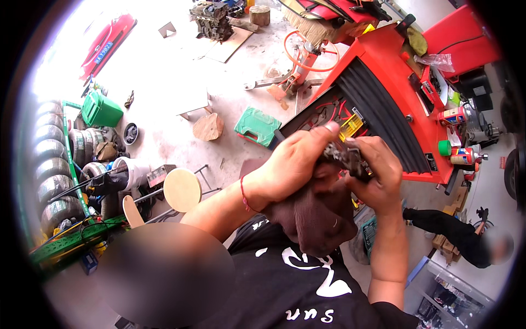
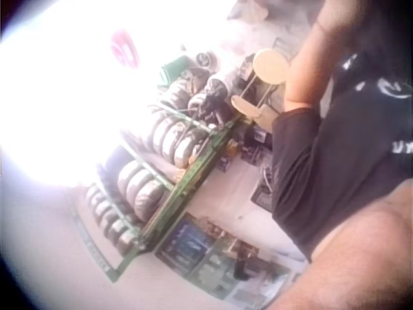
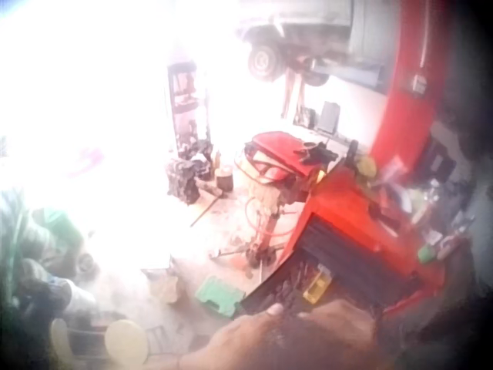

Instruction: The person retrieves a dark cloth and a small mechanical part from a red tool cabinet, then uses pliers to manipulate the part while holding it against the cloth. The person repeatedly adjusts the part with the pliers and rotates it in hand, continuing the manipulation throughout the clip.

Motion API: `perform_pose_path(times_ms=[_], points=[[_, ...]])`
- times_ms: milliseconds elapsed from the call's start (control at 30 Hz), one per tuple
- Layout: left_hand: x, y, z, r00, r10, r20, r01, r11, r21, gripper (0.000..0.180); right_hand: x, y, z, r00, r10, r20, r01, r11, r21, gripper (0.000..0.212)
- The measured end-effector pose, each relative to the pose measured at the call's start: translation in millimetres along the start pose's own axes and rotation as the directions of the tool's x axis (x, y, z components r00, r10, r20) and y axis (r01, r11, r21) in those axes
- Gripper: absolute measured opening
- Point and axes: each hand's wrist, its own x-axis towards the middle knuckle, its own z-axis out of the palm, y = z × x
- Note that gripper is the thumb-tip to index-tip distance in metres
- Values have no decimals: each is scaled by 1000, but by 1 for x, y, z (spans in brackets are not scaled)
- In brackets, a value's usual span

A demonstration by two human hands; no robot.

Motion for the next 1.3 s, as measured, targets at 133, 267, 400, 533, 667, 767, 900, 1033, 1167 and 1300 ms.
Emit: perform_pose_path(times_ms=[133, 267, 400, 533, 667, 767, 900, 1033, 1167, 1300], points=[[9, -14, -13, 962, 240, -131, -217, 962, 166, 60, -7, -12, 7, 973, 231, -5, -231, 973, -20, 63], [7, -13, -10, 945, 308, -115, -273, 930, 247, 63, -4, -23, 10, 976, 206, -66, -214, 962, -167, 65], [8, -16, -8, 915, 388, -113, -349, 900, 261, 65, 0, -32, 8, 984, 151, -99, -173, 943, -283, 67], [4, -18, -2, 876, 469, -114, -433, 868, 242, 58, 0, -40, 8, 983, 148, -105, -173, 937, -302, 69], [8, -24, -9, 867, 492, -80, -449, 840, 303, 58, 0, -39, 8, 988, 122, -92, -144, 945, -293, 70], [10, -24, -2, 886, 440, -147, -398, 883, 248, 65, -4, -34, 10, 991, 111, -81, -128, 957, -259, 69], [8, -16, 2, 925, 355, -132, -332, 928, 169, 65, -5, -29, 10, 993, 94, -73, -109, 962, -252, 69], [4, -12, 3, 957, 269, -112, -252, 957, 142, 64, 0, -30, 5, 997, 36, -71, -57, 948, -313, 71], [1, -6, 5, 964, 223, -149, -200, 968, 152, 64, 5, -30, -3, 999, 25, -31, -33, 949, -314, 74], [4, -6, 0, 978, 166, -125, -152, 982, 115, 64, 5, -23, -4, 1000, 6, -3, -7, 959, -284, 76]])
